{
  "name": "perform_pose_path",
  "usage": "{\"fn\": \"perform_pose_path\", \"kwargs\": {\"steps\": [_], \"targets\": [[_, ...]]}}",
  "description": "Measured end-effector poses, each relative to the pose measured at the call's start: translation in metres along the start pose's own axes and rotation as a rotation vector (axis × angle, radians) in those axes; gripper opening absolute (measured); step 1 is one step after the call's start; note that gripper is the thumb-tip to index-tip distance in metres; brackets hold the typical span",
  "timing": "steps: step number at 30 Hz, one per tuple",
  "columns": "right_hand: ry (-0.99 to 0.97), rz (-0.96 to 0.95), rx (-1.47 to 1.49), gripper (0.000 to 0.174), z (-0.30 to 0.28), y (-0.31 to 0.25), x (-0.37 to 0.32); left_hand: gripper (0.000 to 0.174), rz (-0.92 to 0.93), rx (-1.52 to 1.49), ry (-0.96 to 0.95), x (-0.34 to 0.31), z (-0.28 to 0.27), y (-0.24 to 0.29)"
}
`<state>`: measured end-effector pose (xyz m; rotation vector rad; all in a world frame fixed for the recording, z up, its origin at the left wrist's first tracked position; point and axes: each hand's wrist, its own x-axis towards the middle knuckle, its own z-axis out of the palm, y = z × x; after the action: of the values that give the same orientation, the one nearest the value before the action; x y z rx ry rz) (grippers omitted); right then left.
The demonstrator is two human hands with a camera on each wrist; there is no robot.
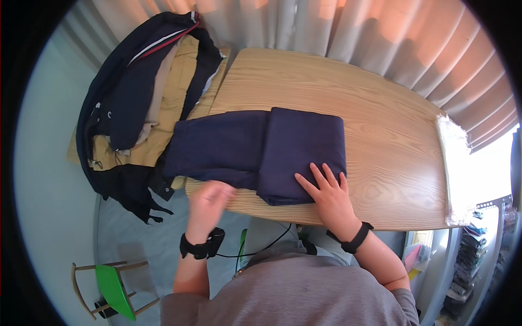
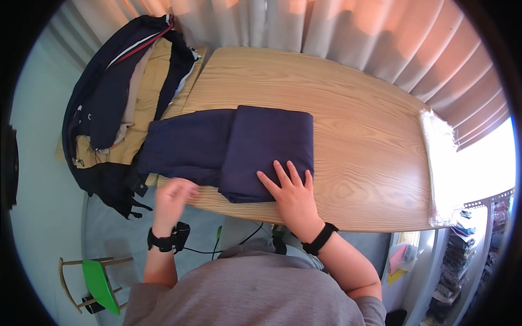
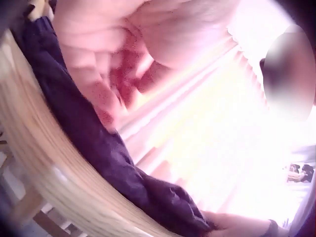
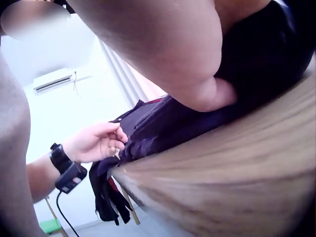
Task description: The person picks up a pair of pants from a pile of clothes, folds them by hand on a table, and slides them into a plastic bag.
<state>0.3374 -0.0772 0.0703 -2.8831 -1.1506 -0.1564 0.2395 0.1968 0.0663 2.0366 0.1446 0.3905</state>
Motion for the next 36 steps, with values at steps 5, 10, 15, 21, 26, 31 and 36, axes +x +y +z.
{"fn": "perform_pose_path", "kwargs": {"steps": [5, 10, 15, 21, 26, 31, 36], "targets": [[-0.045, -0.043, -0.06, 0.061, -0.001, 0.0, 0.002, 0.019, -0.398, -0.49, 0.612, -0.006, -0.043, -0.038], [-0.031, -0.059, -0.05, 0.062, -0.001, 0.001, 0.002, 0.024, -0.466, -1.035, 0.443, 0.014, -0.05, -0.052], [0.002, -0.042, -0.036, 0.063, 0.001, 0.001, 0.0, 0.023, -0.57, -0.967, 0.499, 0.043, -0.052, -0.063], [-0.001, -0.043, -0.018, 0.063, 0.002, 0.002, -0.001, 0.027, -0.52, -0.599, 0.475, 0.056, -0.062, -0.051], [-0.007, -0.056, -0.002, 0.063, 0.001, -0.001, -0.002, 0.028, -0.594, -0.192, 0.333, 0.054, -0.077, -0.059], [0.022, -0.052, 0.027, 0.062, 0.004, 0.001, -0.003, 0.038, -0.504, -0.118, 0.444, 0.062, -0.076, -0.033], [0.035, -0.065, 0.049, 0.06, 0.003, 0.001, -0.004, 0.05, 0.094, 0.149, 0.535, 0.084, -0.063, 0.047]]}}
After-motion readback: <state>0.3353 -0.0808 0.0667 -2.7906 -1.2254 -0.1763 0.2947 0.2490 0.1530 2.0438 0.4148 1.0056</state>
